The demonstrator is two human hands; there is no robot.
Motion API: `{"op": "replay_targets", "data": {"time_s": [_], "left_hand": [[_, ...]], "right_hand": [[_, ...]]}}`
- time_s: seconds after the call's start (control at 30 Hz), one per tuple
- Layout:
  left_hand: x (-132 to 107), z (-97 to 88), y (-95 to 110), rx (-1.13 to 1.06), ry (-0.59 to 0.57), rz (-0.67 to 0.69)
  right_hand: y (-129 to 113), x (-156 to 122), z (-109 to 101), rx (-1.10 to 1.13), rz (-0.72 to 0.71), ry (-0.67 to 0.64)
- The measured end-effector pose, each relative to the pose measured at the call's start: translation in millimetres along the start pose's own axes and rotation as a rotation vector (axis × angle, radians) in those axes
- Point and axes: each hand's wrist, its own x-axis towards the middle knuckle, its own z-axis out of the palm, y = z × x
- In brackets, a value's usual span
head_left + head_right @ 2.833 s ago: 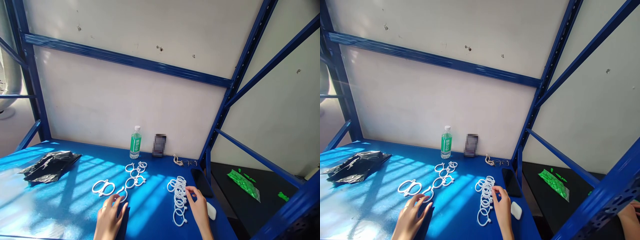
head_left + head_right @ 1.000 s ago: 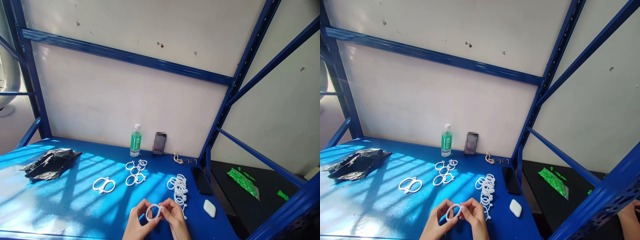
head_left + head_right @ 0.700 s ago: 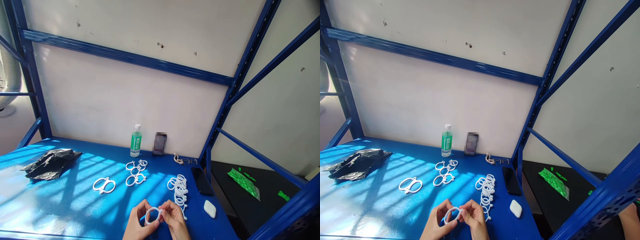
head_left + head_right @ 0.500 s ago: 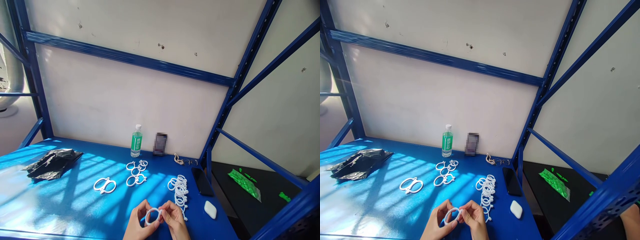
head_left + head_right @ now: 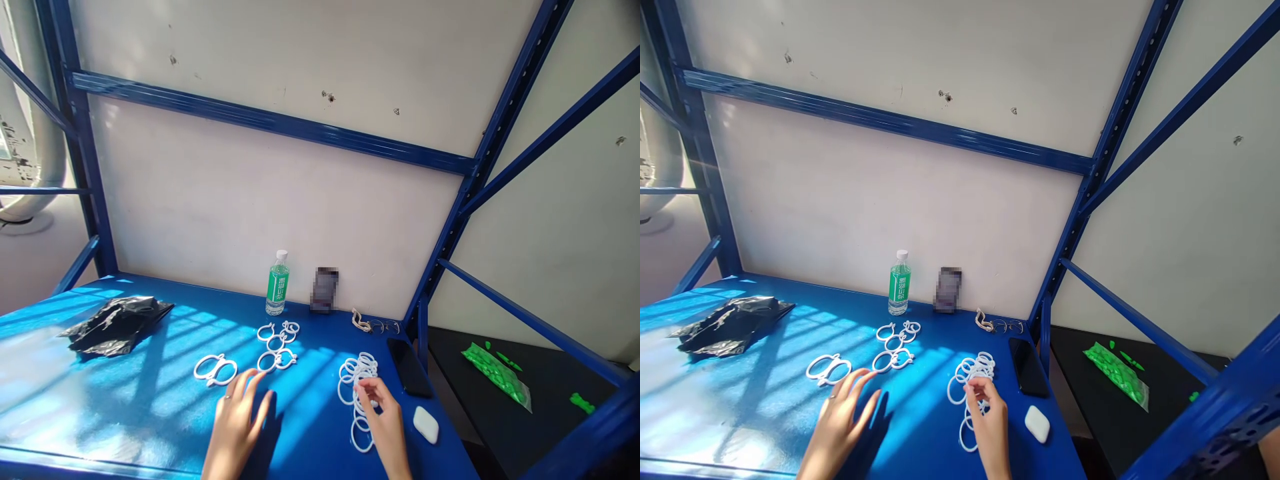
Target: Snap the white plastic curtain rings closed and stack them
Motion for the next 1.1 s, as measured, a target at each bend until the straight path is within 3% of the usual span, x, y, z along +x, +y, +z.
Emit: {"op": "replay_targets", "data": {"time_s": [0.17, 0.33, 0.5, 0.77, 1.1], "left_hand": [[-4, 3.7, -46, 0.307, 0.047, -0.022], [-8, 8.6, -49, 0.307, 0.017, -0.008], [-4, 5.2, -34, 0.132, -0.059, -0.049], [-2, -1.1, 4, -0.321, -0.024, -0.187], [0, -8.0, 70, -1.04, -0.217, -0.582]], "right_hand": [[20, 18, -26, -0.197, -0.008, 0.16], [30, 22, -29, -0.203, -0.016, 0.167], [26, 20, -27, -0.238, -0.052, 0.183], [26, 20, -26, -0.222, -0.079, 0.185], [20, 17, -25, -0.229, -0.14, 0.162]]}}
